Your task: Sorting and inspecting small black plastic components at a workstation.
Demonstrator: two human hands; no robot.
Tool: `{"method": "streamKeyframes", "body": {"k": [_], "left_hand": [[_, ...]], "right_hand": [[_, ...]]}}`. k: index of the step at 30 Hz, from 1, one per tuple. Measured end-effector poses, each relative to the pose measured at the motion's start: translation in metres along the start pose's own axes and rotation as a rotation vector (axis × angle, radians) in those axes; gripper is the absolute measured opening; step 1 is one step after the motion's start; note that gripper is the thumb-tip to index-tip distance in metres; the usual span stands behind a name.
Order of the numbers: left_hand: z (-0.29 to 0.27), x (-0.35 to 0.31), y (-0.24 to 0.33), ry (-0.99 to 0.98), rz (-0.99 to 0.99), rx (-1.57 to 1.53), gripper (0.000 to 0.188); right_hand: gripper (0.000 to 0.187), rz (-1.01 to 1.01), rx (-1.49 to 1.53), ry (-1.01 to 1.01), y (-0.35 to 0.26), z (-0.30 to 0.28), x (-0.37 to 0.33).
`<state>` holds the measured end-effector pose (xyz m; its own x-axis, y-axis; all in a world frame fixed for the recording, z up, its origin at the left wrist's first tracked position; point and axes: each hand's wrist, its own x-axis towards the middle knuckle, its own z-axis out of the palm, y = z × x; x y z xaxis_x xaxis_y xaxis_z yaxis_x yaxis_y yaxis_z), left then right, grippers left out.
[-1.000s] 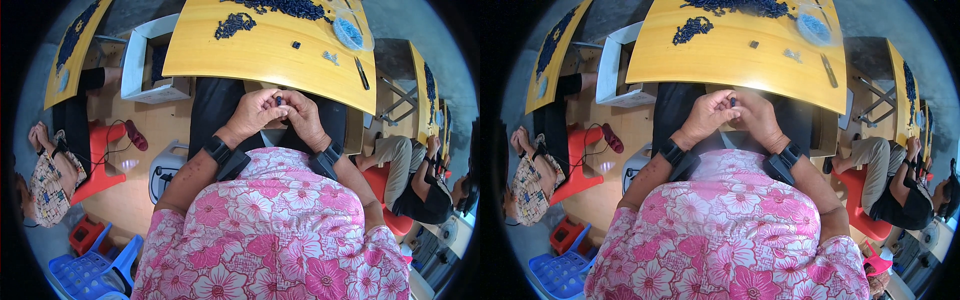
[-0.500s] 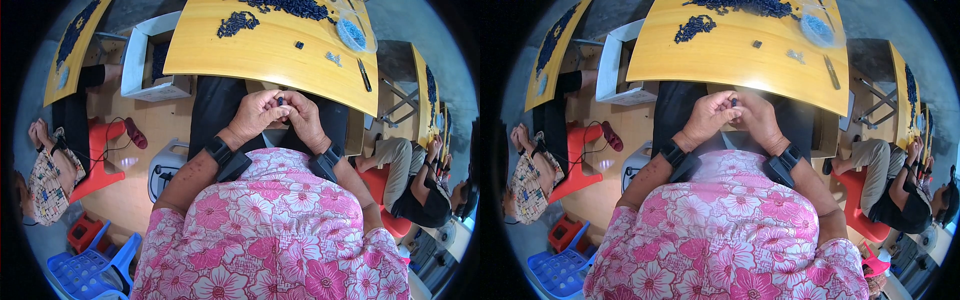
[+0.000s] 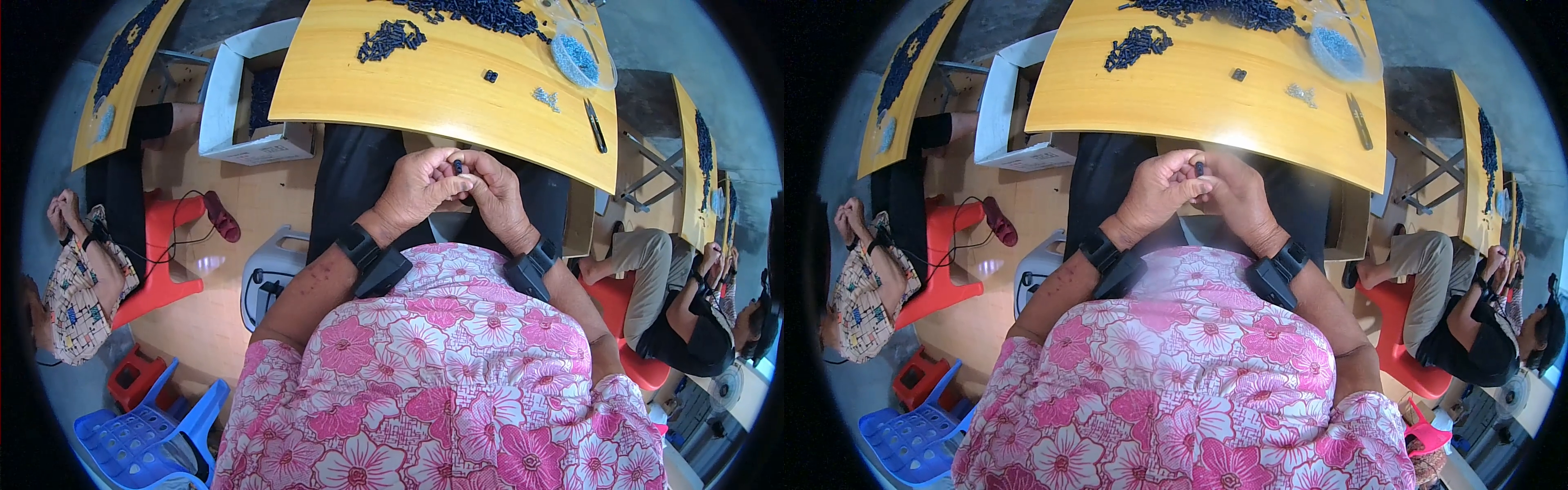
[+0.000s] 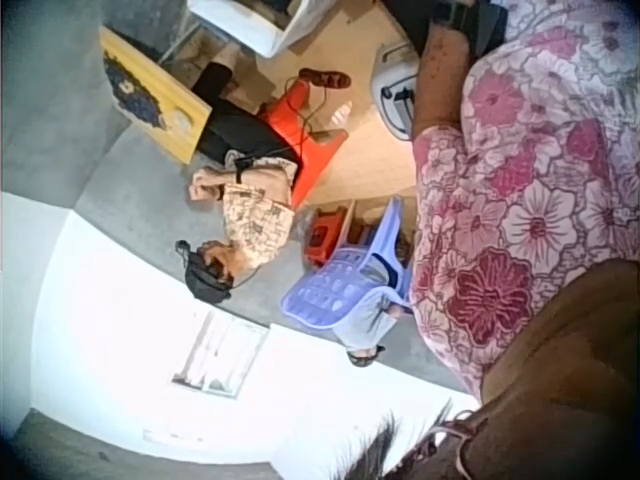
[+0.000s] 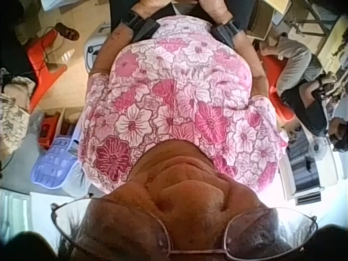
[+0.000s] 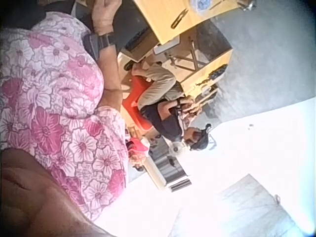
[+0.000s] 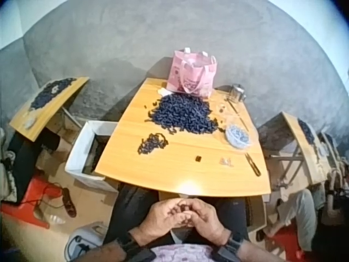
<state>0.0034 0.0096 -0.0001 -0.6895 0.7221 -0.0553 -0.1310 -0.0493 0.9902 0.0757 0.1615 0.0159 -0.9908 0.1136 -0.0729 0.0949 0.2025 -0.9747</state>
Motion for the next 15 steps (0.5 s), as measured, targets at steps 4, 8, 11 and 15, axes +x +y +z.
{"method": "streamKeyframes", "body": {"k": [4,8,11,15], "left_hand": [[0.0018,0.0001,0.0003,-0.002,0.003,-0.023,0.034],[0.0036,-0.0016,0.0045,0.017,0.019,-0.035,0.029],[0.0036,-0.0003,0.0048,0.033,0.024,-0.049,0.026],[0.0051,-0.0001,0.0054,0.064,0.005,-0.065,0.022]], "right_hand": [[0.025,0.011,0.015,0.011,-0.0014,-0.0002,-0.0006],[0.025,0.005,-0.011,-0.012,-0.0064,0.0005,0.0012],[0.023,0.023,-0.003,0.002,-0.0059,0.0011,0.0020],[0.020,0.005,-0.044,0.018,0.0005,0.0021,0.0043]]}}
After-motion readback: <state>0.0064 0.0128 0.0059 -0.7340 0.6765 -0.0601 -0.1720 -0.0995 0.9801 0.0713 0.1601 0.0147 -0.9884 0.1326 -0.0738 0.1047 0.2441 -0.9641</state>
